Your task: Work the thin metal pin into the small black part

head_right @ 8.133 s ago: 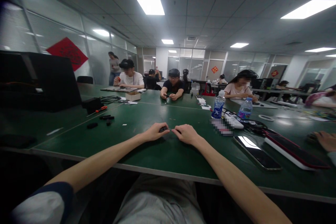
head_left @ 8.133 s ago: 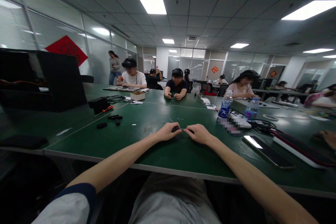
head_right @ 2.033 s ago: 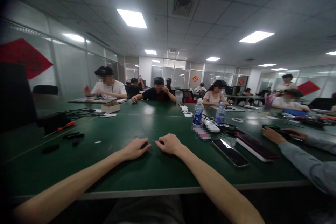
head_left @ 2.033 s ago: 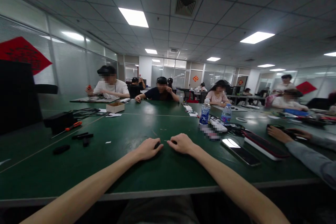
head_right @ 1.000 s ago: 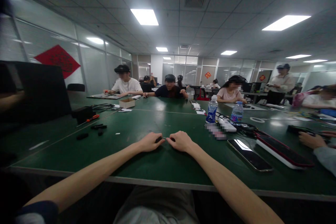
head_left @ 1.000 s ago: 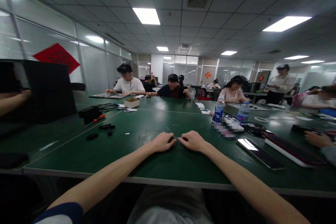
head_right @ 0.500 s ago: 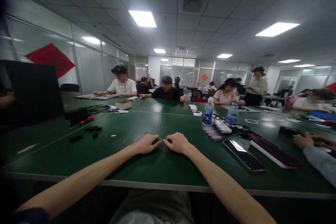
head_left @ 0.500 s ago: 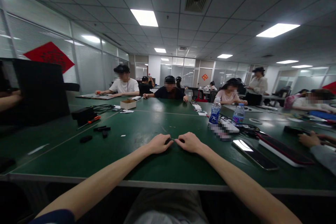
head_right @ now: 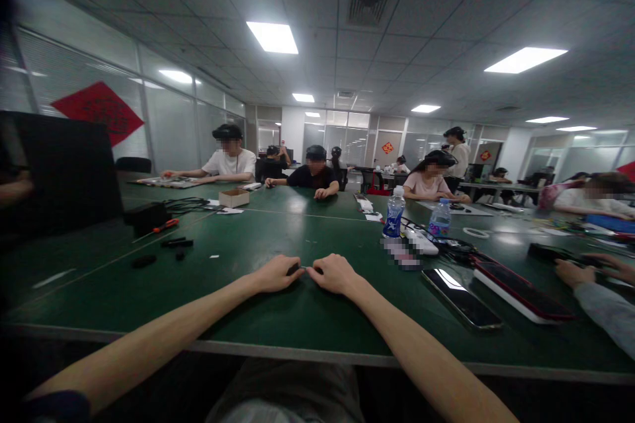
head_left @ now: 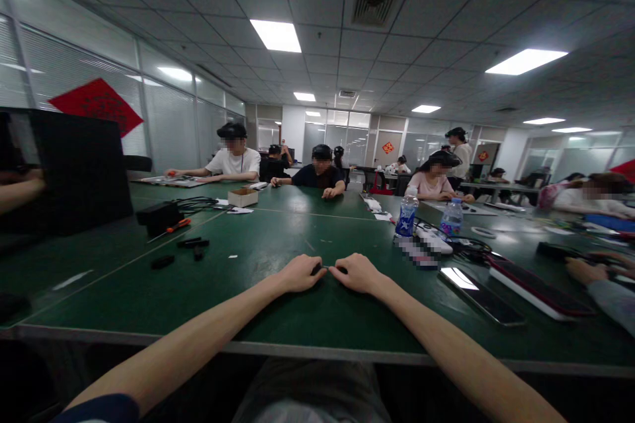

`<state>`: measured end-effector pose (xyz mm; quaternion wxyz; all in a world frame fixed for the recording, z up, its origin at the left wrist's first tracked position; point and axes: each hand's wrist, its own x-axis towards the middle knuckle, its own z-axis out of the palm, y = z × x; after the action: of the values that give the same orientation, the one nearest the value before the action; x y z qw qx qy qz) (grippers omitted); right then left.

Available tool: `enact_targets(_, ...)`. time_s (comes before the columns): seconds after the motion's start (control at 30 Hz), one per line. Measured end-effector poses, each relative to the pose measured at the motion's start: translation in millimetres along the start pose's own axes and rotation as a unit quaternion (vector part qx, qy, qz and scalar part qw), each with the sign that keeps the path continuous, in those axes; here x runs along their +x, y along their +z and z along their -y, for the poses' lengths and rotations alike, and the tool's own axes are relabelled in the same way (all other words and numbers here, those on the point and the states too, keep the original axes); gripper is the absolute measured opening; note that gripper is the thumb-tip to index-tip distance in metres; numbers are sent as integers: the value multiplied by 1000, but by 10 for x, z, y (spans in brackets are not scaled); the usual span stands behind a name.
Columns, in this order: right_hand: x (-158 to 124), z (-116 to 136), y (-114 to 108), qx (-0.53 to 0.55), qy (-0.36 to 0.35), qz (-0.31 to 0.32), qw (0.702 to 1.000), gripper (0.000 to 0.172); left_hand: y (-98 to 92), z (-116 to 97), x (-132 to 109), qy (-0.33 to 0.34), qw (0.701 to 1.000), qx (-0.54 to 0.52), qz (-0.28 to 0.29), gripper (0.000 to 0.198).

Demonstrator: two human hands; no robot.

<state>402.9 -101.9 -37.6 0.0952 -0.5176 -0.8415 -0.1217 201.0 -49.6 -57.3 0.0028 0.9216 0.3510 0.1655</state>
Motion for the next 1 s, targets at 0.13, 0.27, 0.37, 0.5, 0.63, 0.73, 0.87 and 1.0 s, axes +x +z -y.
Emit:
enact_targets(0.13, -13, 7, 8, -16, -10, 2, 1000, 48, 14, 3, -6, 7, 1000, 20, 1, 40)
enact_targets(0.27, -25, 38, 9, -42, -16, 1, 999, 50, 39, 16, -8, 19, 999, 45, 1, 40)
enact_targets(0.37, -32, 78, 23, -59, -8, -3, 998, 51, 58, 22, -5, 23, 998, 66, -1, 40)
enact_targets(0.5, -42, 98, 45, -64, -6, -12, 998, 51, 54, 14, -13, 18, 996, 83, 4, 39)
enact_targets(0.63, -48, 22, 51, -55, -52, -19, 997, 48, 20, -9, -38, 35, 996, 85, 12, 38)
enact_targets(0.73, -51, -81, 57, -38, -86, -28, 995, 45, -2, -28, -55, 49, 995, 81, 16, 36)
enact_targets(0.87, -68, -163, 53, -10, -114, -49, 992, 42, -6, -34, -54, 56, 996, 71, 20, 35)
enact_targets(1.0, -77, 15, 27, 33, -164, -86, 982, 37, 16, -4, -3, 14, 997, 65, 33, 34)
